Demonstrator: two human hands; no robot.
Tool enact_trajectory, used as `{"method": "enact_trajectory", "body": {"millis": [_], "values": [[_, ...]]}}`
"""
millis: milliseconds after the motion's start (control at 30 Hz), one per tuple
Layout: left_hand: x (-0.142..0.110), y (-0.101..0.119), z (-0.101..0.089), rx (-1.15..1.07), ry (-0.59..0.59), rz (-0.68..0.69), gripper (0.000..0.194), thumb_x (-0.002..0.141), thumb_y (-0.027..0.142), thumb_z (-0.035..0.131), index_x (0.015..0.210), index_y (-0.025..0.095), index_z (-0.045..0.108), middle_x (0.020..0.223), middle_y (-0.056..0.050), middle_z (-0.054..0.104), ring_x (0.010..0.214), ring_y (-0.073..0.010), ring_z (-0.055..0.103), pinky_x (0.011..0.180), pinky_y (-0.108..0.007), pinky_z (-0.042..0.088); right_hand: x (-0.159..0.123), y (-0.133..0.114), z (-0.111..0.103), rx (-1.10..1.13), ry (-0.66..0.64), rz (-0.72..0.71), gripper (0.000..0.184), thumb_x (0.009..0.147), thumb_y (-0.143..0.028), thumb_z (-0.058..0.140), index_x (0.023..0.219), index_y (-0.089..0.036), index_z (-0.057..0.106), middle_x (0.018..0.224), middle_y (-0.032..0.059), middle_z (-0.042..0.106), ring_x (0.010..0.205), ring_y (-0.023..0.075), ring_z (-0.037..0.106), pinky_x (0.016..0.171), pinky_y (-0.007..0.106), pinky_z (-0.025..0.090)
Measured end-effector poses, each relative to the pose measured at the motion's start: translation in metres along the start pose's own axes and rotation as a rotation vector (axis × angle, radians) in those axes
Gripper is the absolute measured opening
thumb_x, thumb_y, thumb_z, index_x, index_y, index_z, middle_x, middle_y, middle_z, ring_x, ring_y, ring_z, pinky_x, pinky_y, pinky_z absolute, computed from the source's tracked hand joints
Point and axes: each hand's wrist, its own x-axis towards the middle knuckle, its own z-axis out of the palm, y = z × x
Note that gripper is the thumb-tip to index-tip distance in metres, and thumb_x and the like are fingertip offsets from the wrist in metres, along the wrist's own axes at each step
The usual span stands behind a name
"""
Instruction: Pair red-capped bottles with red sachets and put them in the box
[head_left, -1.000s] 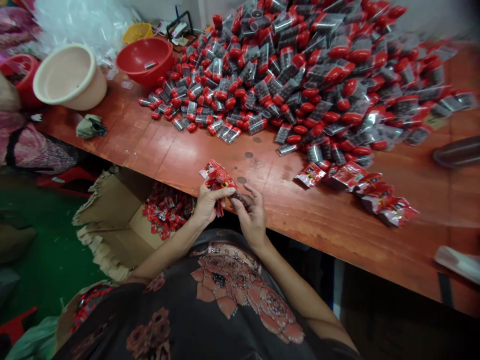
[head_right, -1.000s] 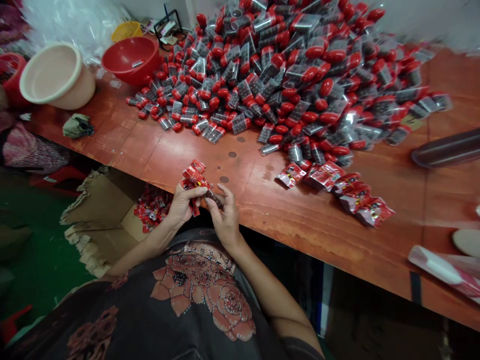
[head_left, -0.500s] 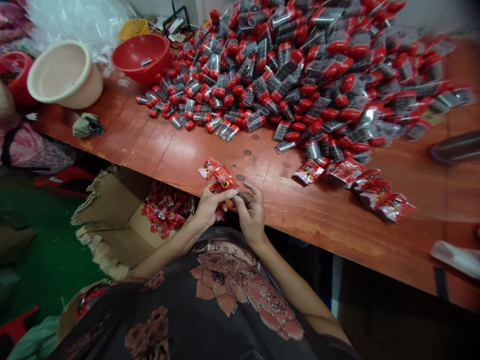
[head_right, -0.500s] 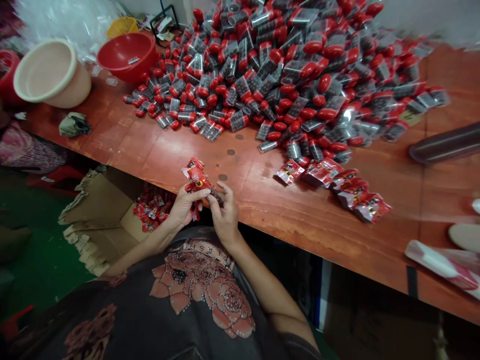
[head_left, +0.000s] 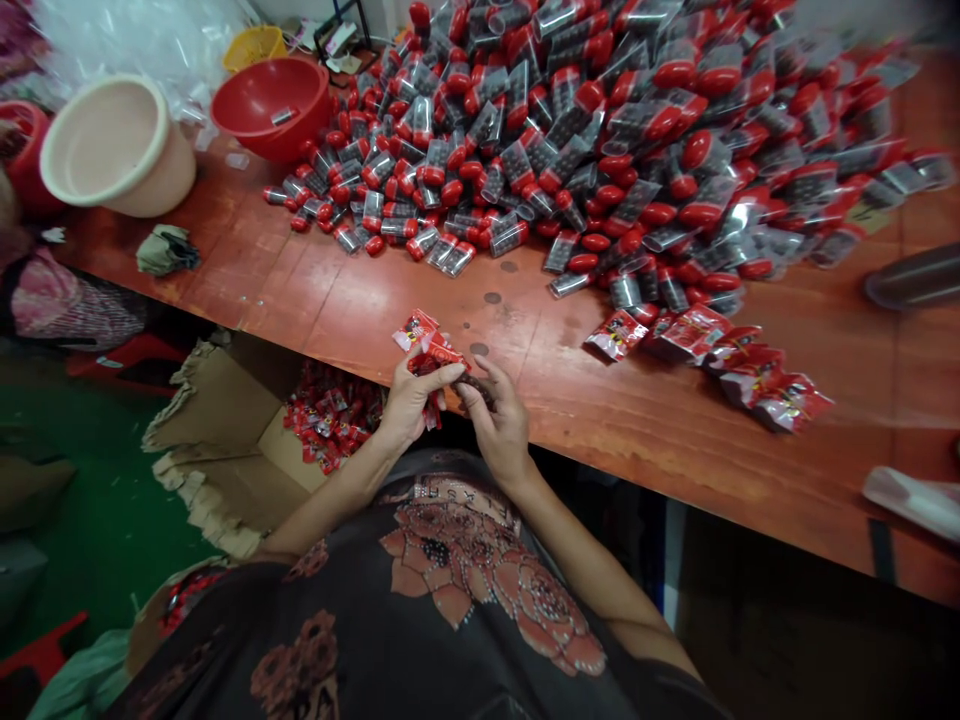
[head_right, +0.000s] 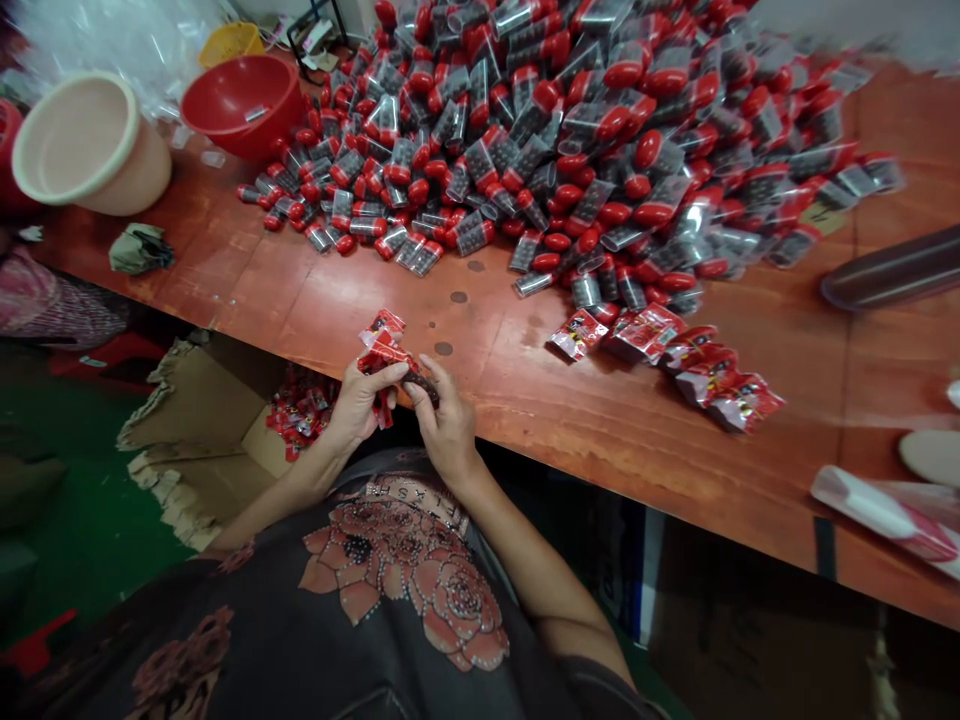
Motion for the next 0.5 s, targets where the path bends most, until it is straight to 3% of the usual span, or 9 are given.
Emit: {"method": "enact_trajectory", "body": {"millis": [100,233,333,400,500], "values": [[0.0017,0.003,-0.0008,-0.045,0.04,0.035,0.044,0.061,0.037,0.082,0.096,0.017,0.065,0.08,0.001,0.066,0.045,-0.0038,0.049,0.036,-0.017,0.035,0.0014,0.0016,-0.0005,-0.026,0.017,-0.048,0.034,0.09,-0.029,0.056,0.123,-0.033,0.06,0.112,0.0023,0.07,0.097,0.0197,0.068,0.09,0.042,0.057],[0.003,0.0086,-0.0035,-0.075,0.045,0.05,0.049,0.061,0.035,0.083,0.104,0.019,0.065,0.087,0.0,0.068,0.051,-0.005,0.053,0.037,-0.017,0.036,-0.001,0.0063,0.0022,0.013,0.079,-0.013,0.024,0.088,-0.029,0.06,0.112,-0.029,0.063,0.093,-0.0002,0.071,0.075,0.0142,0.068,0.071,0.033,0.059],[0.0022,0.0092,-0.0058,-0.045,-0.024,0.022,0.045,0.058,0.029,0.084,0.097,0.018,0.064,0.082,0.001,0.067,0.046,-0.004,0.05,0.036,-0.017,0.036,-0.0023,0.007,0.005,0.134,0.092,0.039,0.021,0.088,-0.03,0.06,0.109,-0.028,0.059,0.088,-0.0019,0.069,0.069,0.0116,0.066,0.062,0.027,0.058],[0.0018,0.0081,-0.0065,-0.011,-0.052,0.017,0.038,0.057,0.025,0.084,0.087,0.016,0.063,0.072,0.003,0.064,0.04,-0.003,0.045,0.035,-0.017,0.033,-0.002,0.0047,0.0057,0.163,0.067,0.05,0.025,0.088,-0.03,0.06,0.113,-0.029,0.057,0.093,-0.0011,0.069,0.076,0.0127,0.068,0.067,0.028,0.058],[0.0017,0.0065,-0.0062,-0.006,0.011,0.049,0.03,0.057,0.024,0.083,0.073,0.015,0.058,0.06,0.005,0.058,0.038,-0.0028,0.043,0.034,-0.017,0.031,-0.0013,0.0,0.0046,0.098,-0.036,0.019,0.038,0.089,-0.029,0.059,0.126,-0.032,0.053,0.11,0.002,0.068,0.095,0.0171,0.068,0.085,0.037,0.057]]}}
